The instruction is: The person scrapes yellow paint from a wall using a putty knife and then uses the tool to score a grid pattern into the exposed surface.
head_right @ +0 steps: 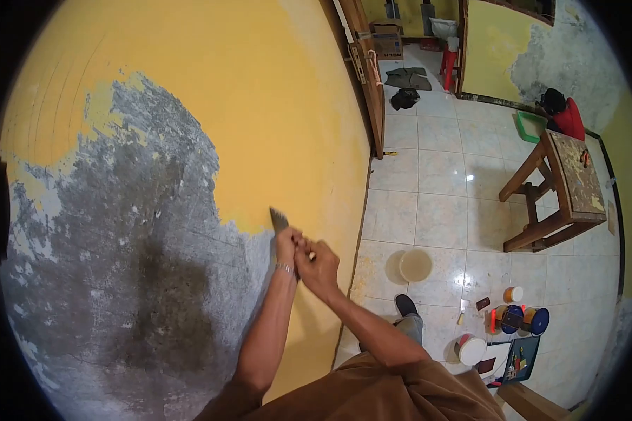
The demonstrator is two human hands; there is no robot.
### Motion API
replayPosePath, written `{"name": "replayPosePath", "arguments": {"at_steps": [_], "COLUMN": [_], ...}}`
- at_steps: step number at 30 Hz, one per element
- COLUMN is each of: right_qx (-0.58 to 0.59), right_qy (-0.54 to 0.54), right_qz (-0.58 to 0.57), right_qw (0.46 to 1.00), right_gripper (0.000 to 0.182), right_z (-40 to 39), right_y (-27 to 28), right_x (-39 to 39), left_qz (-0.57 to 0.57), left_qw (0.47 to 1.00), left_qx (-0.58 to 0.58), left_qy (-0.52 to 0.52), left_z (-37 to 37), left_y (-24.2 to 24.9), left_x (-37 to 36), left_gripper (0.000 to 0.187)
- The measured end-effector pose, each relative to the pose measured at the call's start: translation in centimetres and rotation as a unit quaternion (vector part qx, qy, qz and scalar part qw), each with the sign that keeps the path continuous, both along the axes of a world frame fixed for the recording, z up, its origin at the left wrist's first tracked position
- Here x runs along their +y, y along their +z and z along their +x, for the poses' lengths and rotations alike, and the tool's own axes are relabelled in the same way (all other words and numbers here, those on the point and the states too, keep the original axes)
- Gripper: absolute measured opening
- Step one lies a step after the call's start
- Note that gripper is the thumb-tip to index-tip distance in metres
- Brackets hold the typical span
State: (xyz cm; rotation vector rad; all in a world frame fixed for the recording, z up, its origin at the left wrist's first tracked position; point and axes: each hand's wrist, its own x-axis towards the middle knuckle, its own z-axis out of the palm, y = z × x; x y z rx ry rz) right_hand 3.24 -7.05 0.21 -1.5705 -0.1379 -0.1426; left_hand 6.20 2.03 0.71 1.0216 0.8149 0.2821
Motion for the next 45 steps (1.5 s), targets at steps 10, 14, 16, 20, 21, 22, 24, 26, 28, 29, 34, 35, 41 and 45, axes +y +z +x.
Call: {"name": "replayPosePath", "arguments": {"at_steps": [10, 14, 16, 20, 21, 22, 24, 26, 28, 29, 34, 35, 41, 45], "right_qx": [0.028, 0.075, 0.091, 0.086, 0.101, 0.101, 0.009, -0.007, -0.026, 0.012, 0.011, 0.036, 0.069, 0.010], "right_qy": [-0.034, -0.028, -0.024, 0.012, 0.055, 0.055, 0.106, 0.105, 0.099, 0.078, 0.079, 0.074, 0.065, 0.076], "right_qz": [-0.033, -0.021, -0.015, -0.003, -0.003, -0.004, -0.015, 0.016, 0.001, -0.021, -0.023, 0.032, 0.026, -0.020], "right_qw": [0.998, 0.997, 0.995, 0.996, 0.993, 0.993, 0.994, 0.994, 0.995, 0.997, 0.997, 0.996, 0.995, 0.997], "right_gripper": [0.021, 0.023, 0.022, 0.016, 0.014, 0.014, 0.012, 0.009, 0.008, 0.009, 0.010, 0.011, 0.014, 0.017], "right_z": [-1.5, 1.9, 0.6, -6.0, -7.1, -8.3, -10.0, -10.7, -10.9, -10.4, -10.1, -10.8, -8.9, -8.5], "right_y": [-2.1, -3.8, -4.3, -3.5, -3.1, -3.1, -3.0, -2.4, -3.5, -4.3, -3.9, -4.4, -3.4, -3.9], "right_x": [1.8, 1.3, -0.5, -4.3, -4.8, -5.0, -5.1, -4.5, -3.5, -2.6, -4.0, -3.5, -2.6, -3.1], "left_qz": [-0.010, 0.023, -0.011, -0.059, -0.070, -0.080, -0.118, -0.108, -0.136, -0.126, -0.109, -0.095, -0.082, -0.091], "left_qw": [0.996, 0.994, 0.993, 0.997, 0.997, 0.996, 0.992, 0.993, 0.989, 0.990, 0.992, 0.992, 0.994, 0.993], "left_qx": [0.013, 0.076, 0.080, 0.046, 0.034, 0.023, 0.015, 0.012, -0.014, -0.011, -0.024, -0.021, 0.009, -0.019], "left_qy": [-0.091, -0.082, -0.083, -0.019, 0.002, 0.025, 0.041, 0.041, 0.062, 0.057, 0.066, 0.079, 0.067, 0.070], "left_z": [-1.1, 3.1, 2.0, -5.2, -6.7, -8.1, -10.8, -12.0, -12.4, -11.7, -11.2, -11.8, -9.6, -10.9], "left_y": [-5.1, -3.8, -4.9, -5.2, -5.5, -5.3, -4.0, -3.1, -3.2, -3.6, -3.8, -3.9, -3.7, -4.6], "left_x": [3.9, 1.4, -0.3, -3.5, -3.6, -3.6, -3.3, -2.8, -2.3, -2.1, -2.8, -2.7, -2.2, -1.7], "left_gripper": [0.023, 0.020, 0.020, 0.022, 0.023, 0.023, 0.024, 0.025, 0.025, 0.024, 0.025, 0.025, 0.025, 0.028]}}
